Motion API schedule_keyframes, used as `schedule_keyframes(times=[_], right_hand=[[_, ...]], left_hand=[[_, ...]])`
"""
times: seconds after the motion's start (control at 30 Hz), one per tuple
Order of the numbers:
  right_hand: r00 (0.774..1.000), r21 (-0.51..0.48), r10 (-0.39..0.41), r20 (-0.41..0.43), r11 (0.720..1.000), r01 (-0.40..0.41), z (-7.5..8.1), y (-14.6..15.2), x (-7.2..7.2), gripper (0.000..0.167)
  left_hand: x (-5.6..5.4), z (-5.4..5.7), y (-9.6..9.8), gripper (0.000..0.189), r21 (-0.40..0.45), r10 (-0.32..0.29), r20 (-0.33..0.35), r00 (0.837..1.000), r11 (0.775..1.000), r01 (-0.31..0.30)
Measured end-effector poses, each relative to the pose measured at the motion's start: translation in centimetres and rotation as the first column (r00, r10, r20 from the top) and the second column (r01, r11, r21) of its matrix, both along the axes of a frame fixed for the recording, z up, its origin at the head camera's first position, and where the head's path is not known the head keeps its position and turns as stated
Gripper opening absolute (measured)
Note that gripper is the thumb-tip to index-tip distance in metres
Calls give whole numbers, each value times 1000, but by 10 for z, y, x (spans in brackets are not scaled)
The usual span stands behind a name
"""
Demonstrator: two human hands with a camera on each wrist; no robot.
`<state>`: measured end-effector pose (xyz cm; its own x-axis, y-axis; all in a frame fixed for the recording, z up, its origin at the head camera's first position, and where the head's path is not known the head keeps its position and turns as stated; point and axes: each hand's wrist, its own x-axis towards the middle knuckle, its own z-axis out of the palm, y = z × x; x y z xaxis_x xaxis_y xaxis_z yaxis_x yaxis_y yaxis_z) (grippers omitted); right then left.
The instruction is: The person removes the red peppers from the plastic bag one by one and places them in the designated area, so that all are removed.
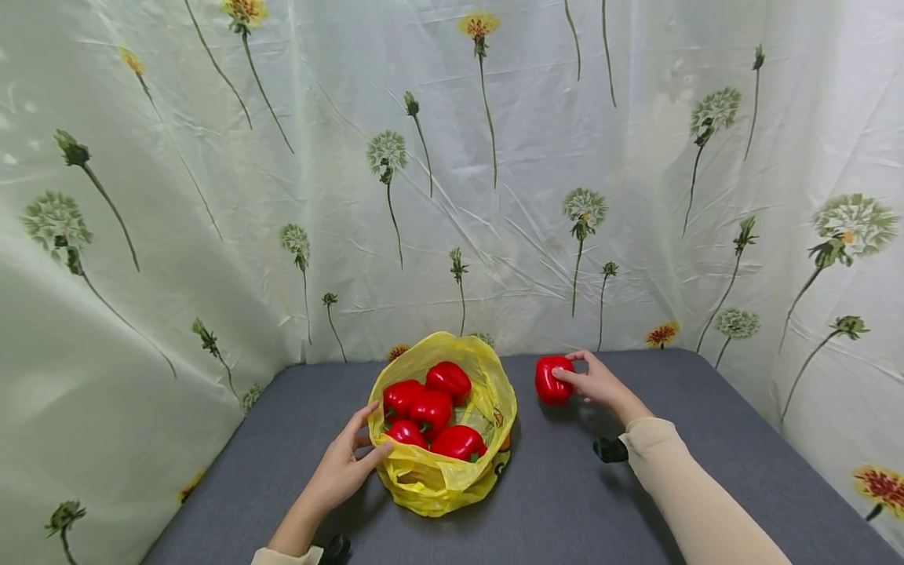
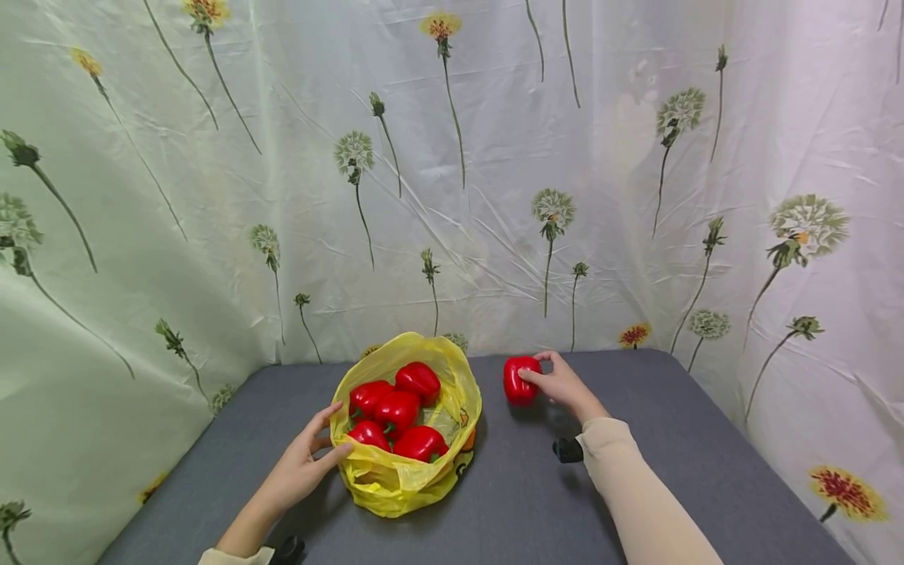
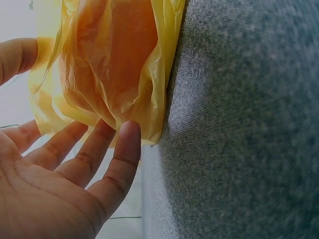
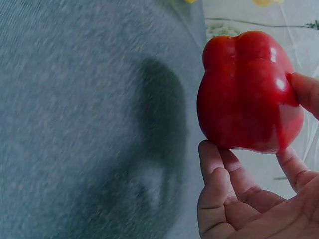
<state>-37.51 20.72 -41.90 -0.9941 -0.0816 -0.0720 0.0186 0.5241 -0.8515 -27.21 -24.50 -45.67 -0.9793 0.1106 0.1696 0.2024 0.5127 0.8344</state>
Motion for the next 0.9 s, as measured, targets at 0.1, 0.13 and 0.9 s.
schedule_keyframes(times=[0.1, 0.13, 0.9], right_hand=[[1000, 6, -5, 6, 1000, 5, -4, 5, 0, 63], [1000, 9, -6, 10, 1000, 6, -6, 7, 0, 63], [998, 41, -29, 54, 999, 27, -18, 23, -2, 68]], left_hand=[[0, 0, 0, 75, 2, -1, 0, 1000, 1000, 1], [0, 0, 0, 75, 4, -1, 0, 1000, 1000, 1], [0, -1, 0, 77, 7, -3, -1, 1000, 1000, 3]])
